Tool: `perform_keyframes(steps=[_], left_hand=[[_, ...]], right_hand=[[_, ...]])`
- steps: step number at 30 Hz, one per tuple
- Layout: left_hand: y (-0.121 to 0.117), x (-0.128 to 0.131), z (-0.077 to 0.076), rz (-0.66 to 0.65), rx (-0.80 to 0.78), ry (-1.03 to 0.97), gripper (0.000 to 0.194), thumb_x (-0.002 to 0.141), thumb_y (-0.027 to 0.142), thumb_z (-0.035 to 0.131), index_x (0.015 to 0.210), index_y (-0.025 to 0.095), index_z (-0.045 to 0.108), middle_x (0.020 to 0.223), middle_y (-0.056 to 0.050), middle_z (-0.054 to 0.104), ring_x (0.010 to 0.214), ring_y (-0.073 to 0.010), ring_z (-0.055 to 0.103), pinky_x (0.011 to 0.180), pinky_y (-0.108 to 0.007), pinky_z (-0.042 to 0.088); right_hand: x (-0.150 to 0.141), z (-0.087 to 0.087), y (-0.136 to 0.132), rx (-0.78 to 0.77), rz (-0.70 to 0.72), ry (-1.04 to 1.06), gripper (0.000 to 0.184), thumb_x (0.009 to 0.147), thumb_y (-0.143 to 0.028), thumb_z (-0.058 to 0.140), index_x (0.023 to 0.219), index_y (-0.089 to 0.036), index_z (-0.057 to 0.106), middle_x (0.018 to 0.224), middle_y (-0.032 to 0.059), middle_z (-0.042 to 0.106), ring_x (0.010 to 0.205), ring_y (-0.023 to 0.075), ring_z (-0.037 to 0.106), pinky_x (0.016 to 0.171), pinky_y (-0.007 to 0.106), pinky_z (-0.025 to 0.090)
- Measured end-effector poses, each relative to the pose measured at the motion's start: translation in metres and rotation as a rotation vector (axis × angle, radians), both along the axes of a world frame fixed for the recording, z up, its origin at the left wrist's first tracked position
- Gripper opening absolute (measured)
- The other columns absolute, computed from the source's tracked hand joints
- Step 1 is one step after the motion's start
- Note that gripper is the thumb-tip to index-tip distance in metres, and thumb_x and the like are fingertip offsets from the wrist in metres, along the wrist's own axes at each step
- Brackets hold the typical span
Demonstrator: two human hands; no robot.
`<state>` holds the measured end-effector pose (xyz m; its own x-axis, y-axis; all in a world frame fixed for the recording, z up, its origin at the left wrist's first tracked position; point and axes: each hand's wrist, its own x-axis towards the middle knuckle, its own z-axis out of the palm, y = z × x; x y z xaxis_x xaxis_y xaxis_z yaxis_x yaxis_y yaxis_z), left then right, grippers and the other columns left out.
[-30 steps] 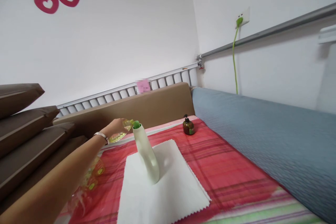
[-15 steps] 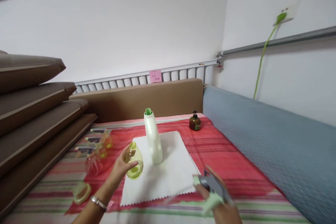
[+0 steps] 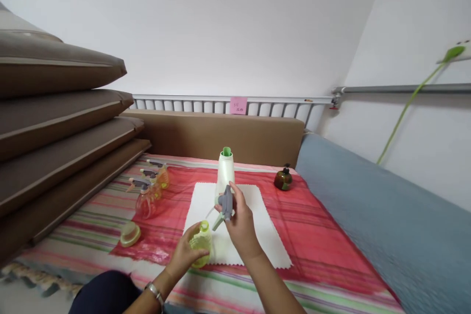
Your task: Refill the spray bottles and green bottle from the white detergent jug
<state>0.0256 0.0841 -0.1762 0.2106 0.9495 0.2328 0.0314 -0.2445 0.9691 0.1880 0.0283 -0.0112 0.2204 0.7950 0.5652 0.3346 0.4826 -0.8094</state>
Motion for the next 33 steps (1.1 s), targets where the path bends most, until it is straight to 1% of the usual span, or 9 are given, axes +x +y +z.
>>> perform_keyframes(steps=[3, 7, 12, 15, 20, 23, 25, 28, 33], left_hand=[[0.0, -0.001, -0.001, 0.003, -0.009, -0.009, 0.072, 0.045, 0.007, 0.078, 0.113, 0.018, 0.058, 0.115, -0.008, 0.062, 0.111, -0.0275, 0.054, 0.102, -0.042, 0.037], [0.0, 0.0, -0.002, -0.006, -0.019, -0.027, 0.073, 0.043, 0.007, 0.078, 0.112, 0.02, 0.059, 0.115, -0.006, 0.061, 0.112, -0.027, 0.053, 0.103, -0.042, 0.036], [0.0, -0.001, -0.002, -0.03, -0.022, -0.026, 0.073, 0.044, 0.007, 0.08, 0.113, 0.02, 0.059, 0.116, -0.006, 0.06, 0.113, -0.0258, 0.052, 0.103, -0.04, 0.036], [-0.001, -0.001, -0.002, -0.04, -0.008, -0.009, 0.075, 0.044, 0.008, 0.081, 0.115, 0.02, 0.058, 0.116, -0.007, 0.059, 0.112, -0.0259, 0.052, 0.103, -0.04, 0.037], [-0.001, -0.001, -0.003, -0.035, 0.018, 0.017, 0.078, 0.042, 0.014, 0.084, 0.116, 0.019, 0.058, 0.115, -0.009, 0.059, 0.112, -0.0279, 0.052, 0.102, -0.041, 0.036], [-0.001, 0.0, -0.002, -0.029, 0.02, 0.02, 0.079, 0.041, 0.018, 0.086, 0.115, 0.018, 0.058, 0.115, -0.011, 0.059, 0.111, -0.0295, 0.052, 0.102, -0.043, 0.037], [-0.002, 0.001, -0.001, -0.031, 0.016, 0.019, 0.079, 0.042, 0.017, 0.085, 0.116, 0.018, 0.058, 0.116, -0.011, 0.059, 0.111, -0.0297, 0.052, 0.101, -0.043, 0.037], [-0.003, 0.0, 0.0, -0.043, 0.007, 0.02, 0.082, 0.039, 0.015, 0.086, 0.116, 0.017, 0.058, 0.117, -0.012, 0.059, 0.111, -0.0294, 0.052, 0.1, -0.042, 0.038], [-0.004, -0.002, 0.002, -0.072, 0.004, 0.022, 0.082, 0.04, 0.018, 0.087, 0.117, 0.022, 0.057, 0.116, -0.01, 0.058, 0.111, -0.0279, 0.052, 0.1, -0.042, 0.037]], right_hand=[[-0.001, -0.002, -0.003, -0.044, 0.012, -0.035, 0.053, 0.076, -0.028, 0.061, 0.124, -0.025, 0.04, 0.1, 0.0052, 0.063, 0.094, 0.0214, 0.061, 0.083, 0.038, 0.05], [-0.001, 0.002, -0.013, -0.087, -0.01, -0.065, 0.057, 0.075, -0.028, 0.063, 0.126, -0.025, 0.039, 0.107, 0.0071, 0.062, 0.1, 0.0232, 0.059, 0.086, 0.039, 0.048], [0.0, 0.002, -0.014, -0.139, -0.034, -0.081, 0.058, 0.074, -0.031, 0.064, 0.126, -0.024, 0.041, 0.107, 0.0068, 0.063, 0.097, 0.0226, 0.061, 0.085, 0.037, 0.048], [-0.006, -0.013, -0.006, -0.182, -0.04, -0.055, 0.06, 0.071, -0.036, 0.066, 0.125, -0.022, 0.043, 0.103, 0.0064, 0.066, 0.093, 0.0223, 0.063, 0.084, 0.036, 0.049], [-0.026, -0.062, 0.009, -0.279, 0.041, 0.033, 0.063, 0.07, -0.033, 0.066, 0.127, -0.018, 0.041, 0.093, 0.0057, 0.068, 0.085, 0.0213, 0.065, 0.076, 0.032, 0.052], [-0.034, -0.082, 0.013, -0.316, 0.065, 0.061, 0.062, 0.072, -0.034, 0.063, 0.127, -0.017, 0.04, 0.1, 0.0088, 0.067, 0.082, 0.0208, 0.065, 0.068, 0.031, 0.055], [-0.036, -0.085, 0.014, -0.321, 0.061, 0.055, 0.062, 0.072, -0.034, 0.062, 0.127, -0.016, 0.04, 0.104, 0.0106, 0.066, 0.085, 0.0212, 0.065, 0.068, 0.031, 0.055], [-0.032, -0.082, 0.016, -0.317, 0.049, 0.03, 0.059, 0.072, -0.033, 0.064, 0.125, -0.015, 0.043, 0.1, 0.01, 0.067, 0.088, 0.0217, 0.065, 0.074, 0.032, 0.054], [-0.024, -0.083, 0.023, -0.345, -0.019, 0.004, 0.053, 0.069, -0.03, 0.066, 0.118, -0.017, 0.051, 0.099, 0.0089, 0.069, 0.089, 0.0242, 0.065, 0.078, 0.036, 0.052]])
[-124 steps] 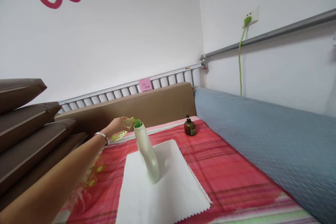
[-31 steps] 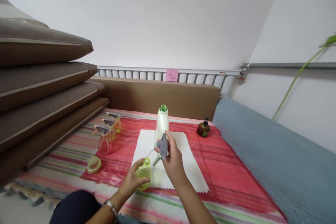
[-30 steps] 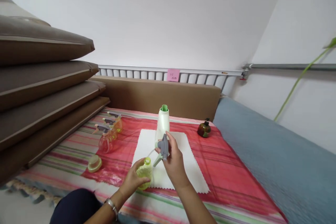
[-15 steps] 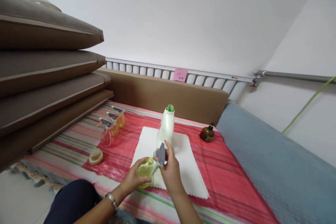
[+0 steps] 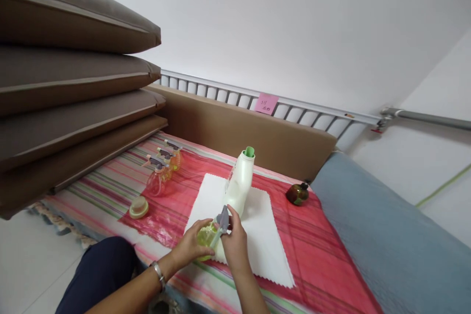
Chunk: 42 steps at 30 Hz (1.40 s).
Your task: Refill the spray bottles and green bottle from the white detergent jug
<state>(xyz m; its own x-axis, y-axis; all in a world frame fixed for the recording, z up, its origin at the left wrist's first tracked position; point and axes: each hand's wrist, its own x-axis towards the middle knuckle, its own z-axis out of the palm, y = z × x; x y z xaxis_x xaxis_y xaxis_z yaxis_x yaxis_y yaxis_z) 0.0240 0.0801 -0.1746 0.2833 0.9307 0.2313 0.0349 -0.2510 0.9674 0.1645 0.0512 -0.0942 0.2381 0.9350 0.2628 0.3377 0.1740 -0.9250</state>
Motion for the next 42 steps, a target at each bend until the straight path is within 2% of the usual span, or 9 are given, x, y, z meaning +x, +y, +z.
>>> perform_keyframes(steps=[4, 11, 17, 22, 27, 32, 35, 42], left_hand=[[0.001, 0.0, 0.0, -0.008, -0.002, 0.001, 0.083, 0.039, 0.019, 0.087, 0.116, 0.021, 0.058, 0.114, -0.01, 0.059, 0.109, -0.0278, 0.053, 0.099, -0.041, 0.038], [0.002, 0.002, -0.003, -0.007, 0.003, 0.005, 0.083, 0.039, 0.019, 0.087, 0.117, 0.023, 0.057, 0.113, -0.009, 0.059, 0.107, -0.0266, 0.054, 0.098, -0.041, 0.039], [0.003, 0.003, -0.005, -0.003, 0.007, 0.016, 0.085, 0.038, 0.018, 0.087, 0.118, 0.021, 0.057, 0.113, -0.01, 0.058, 0.106, -0.0281, 0.054, 0.098, -0.042, 0.04], [0.001, 0.002, -0.004, -0.013, 0.021, 0.004, 0.084, 0.041, 0.02, 0.086, 0.119, 0.022, 0.056, 0.115, -0.009, 0.058, 0.107, -0.0271, 0.053, 0.098, -0.041, 0.039], [0.0, 0.001, -0.003, -0.022, 0.029, -0.009, 0.083, 0.041, 0.021, 0.086, 0.118, 0.023, 0.056, 0.113, -0.009, 0.058, 0.106, -0.0271, 0.054, 0.096, -0.04, 0.04], [-0.001, -0.001, -0.003, -0.03, 0.041, -0.003, 0.085, 0.041, 0.027, 0.087, 0.119, 0.022, 0.055, 0.112, -0.009, 0.058, 0.105, -0.0279, 0.054, 0.096, -0.04, 0.04], [-0.001, -0.001, -0.003, -0.03, 0.041, 0.013, 0.085, 0.042, 0.028, 0.087, 0.12, 0.02, 0.055, 0.112, -0.01, 0.058, 0.105, -0.0287, 0.054, 0.095, -0.041, 0.041], [0.0, 0.001, -0.007, -0.024, 0.038, 0.019, 0.083, 0.043, 0.022, 0.086, 0.12, 0.022, 0.054, 0.113, -0.009, 0.057, 0.106, -0.0275, 0.053, 0.095, -0.04, 0.041]], right_hand=[[-0.001, -0.004, -0.003, -0.027, -0.032, -0.011, 0.052, 0.068, -0.032, 0.067, 0.116, -0.018, 0.052, 0.104, 0.0087, 0.068, 0.092, 0.0249, 0.065, 0.08, 0.038, 0.052], [-0.009, -0.007, -0.011, -0.019, -0.036, 0.003, 0.059, 0.067, -0.039, 0.067, 0.119, -0.017, 0.049, 0.1, 0.0087, 0.07, 0.091, 0.0249, 0.066, 0.081, 0.036, 0.053], [-0.01, -0.012, -0.01, -0.027, -0.093, 0.015, 0.052, 0.067, -0.04, 0.068, 0.111, -0.016, 0.056, 0.101, 0.0107, 0.07, 0.092, 0.0269, 0.065, 0.085, 0.041, 0.05], [-0.01, -0.009, -0.011, -0.035, -0.045, 0.031, 0.039, 0.066, -0.037, 0.069, 0.099, -0.017, 0.066, 0.1, 0.0089, 0.071, 0.094, 0.0285, 0.064, 0.087, 0.041, 0.049], [-0.009, -0.005, -0.013, -0.041, -0.005, 0.049, 0.037, 0.067, -0.034, 0.068, 0.101, -0.018, 0.066, 0.104, 0.0079, 0.07, 0.099, 0.0279, 0.063, 0.091, 0.041, 0.048], [-0.003, 0.006, -0.014, -0.04, -0.009, 0.046, 0.041, 0.072, -0.035, 0.065, 0.109, -0.017, 0.062, 0.113, 0.009, 0.066, 0.108, 0.0275, 0.058, 0.093, 0.041, 0.046], [-0.003, 0.01, -0.014, -0.057, -0.009, 0.035, 0.04, 0.069, -0.034, 0.068, 0.105, -0.017, 0.064, 0.11, 0.0086, 0.068, 0.105, 0.0283, 0.06, 0.092, 0.041, 0.046], [-0.008, -0.004, -0.014, -0.086, -0.038, 0.02, 0.039, 0.068, -0.037, 0.067, 0.101, -0.016, 0.066, 0.103, 0.0094, 0.07, 0.096, 0.0291, 0.064, 0.085, 0.04, 0.05]])
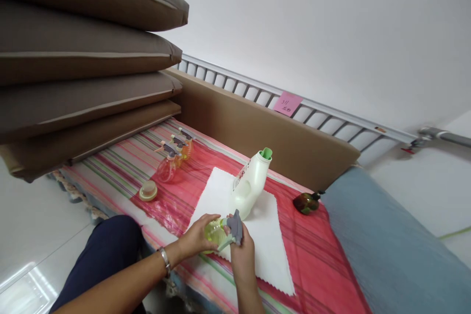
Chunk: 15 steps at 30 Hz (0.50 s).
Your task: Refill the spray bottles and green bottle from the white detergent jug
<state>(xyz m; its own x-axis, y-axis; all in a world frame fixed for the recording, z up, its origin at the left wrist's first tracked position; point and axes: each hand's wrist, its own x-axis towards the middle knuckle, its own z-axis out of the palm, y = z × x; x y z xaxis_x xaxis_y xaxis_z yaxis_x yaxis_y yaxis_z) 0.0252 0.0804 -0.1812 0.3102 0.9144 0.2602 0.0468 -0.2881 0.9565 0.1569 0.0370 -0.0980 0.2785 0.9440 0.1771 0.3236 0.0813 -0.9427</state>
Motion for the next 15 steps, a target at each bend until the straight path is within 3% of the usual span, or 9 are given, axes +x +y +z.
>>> perform_keyframes(steps=[15], left_hand=[[0.0017, 0.0012, -0.0011, -0.009, 0.007, 0.038, 0.087, 0.041, 0.02, 0.087, 0.12, 0.018, 0.052, 0.113, -0.01, 0.056, 0.106, -0.0259, 0.053, 0.095, -0.039, 0.042]], right_hand=[[-0.0015, -0.0037, 0.005, 0.016, -0.03, -0.078, 0.039, 0.062, -0.041, 0.069, 0.094, -0.018, 0.068, 0.093, 0.0075, 0.073, 0.088, 0.028, 0.065, 0.079, 0.037, 0.051]])
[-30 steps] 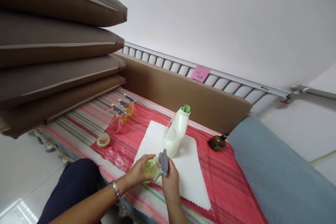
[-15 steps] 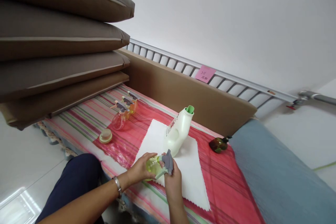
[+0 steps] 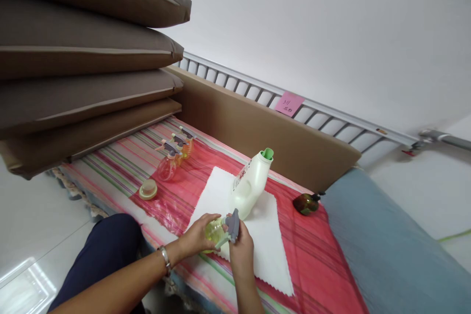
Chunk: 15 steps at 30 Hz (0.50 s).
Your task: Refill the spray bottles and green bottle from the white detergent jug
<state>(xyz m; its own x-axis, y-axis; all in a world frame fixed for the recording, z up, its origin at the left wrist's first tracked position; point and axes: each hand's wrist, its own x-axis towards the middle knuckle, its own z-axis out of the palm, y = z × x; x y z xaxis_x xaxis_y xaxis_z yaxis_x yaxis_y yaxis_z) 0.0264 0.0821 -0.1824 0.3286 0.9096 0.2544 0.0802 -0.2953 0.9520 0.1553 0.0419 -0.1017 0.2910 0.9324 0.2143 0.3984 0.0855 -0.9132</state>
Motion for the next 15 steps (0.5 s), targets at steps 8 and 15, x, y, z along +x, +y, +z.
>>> perform_keyframes(steps=[8, 15], left_hand=[[-0.004, -0.004, 0.003, 0.01, -0.011, 0.008, 0.088, 0.04, 0.023, 0.088, 0.12, 0.02, 0.052, 0.115, -0.009, 0.056, 0.107, -0.0265, 0.053, 0.096, -0.039, 0.041], [-0.004, -0.005, 0.003, 0.012, 0.015, 0.004, 0.085, 0.041, 0.025, 0.087, 0.119, 0.021, 0.053, 0.114, -0.009, 0.057, 0.106, -0.026, 0.054, 0.095, -0.038, 0.042]], right_hand=[[-0.001, -0.011, 0.003, -0.058, -0.101, -0.02, 0.03, 0.061, -0.036, 0.065, 0.085, -0.019, 0.063, 0.088, 0.0083, 0.071, 0.087, 0.0299, 0.063, 0.083, 0.043, 0.046], [0.004, -0.016, 0.001, -0.103, 0.055, 0.08, 0.047, 0.065, -0.036, 0.062, 0.108, -0.019, 0.058, 0.117, 0.0116, 0.062, 0.101, 0.0274, 0.061, 0.084, 0.038, 0.049]])
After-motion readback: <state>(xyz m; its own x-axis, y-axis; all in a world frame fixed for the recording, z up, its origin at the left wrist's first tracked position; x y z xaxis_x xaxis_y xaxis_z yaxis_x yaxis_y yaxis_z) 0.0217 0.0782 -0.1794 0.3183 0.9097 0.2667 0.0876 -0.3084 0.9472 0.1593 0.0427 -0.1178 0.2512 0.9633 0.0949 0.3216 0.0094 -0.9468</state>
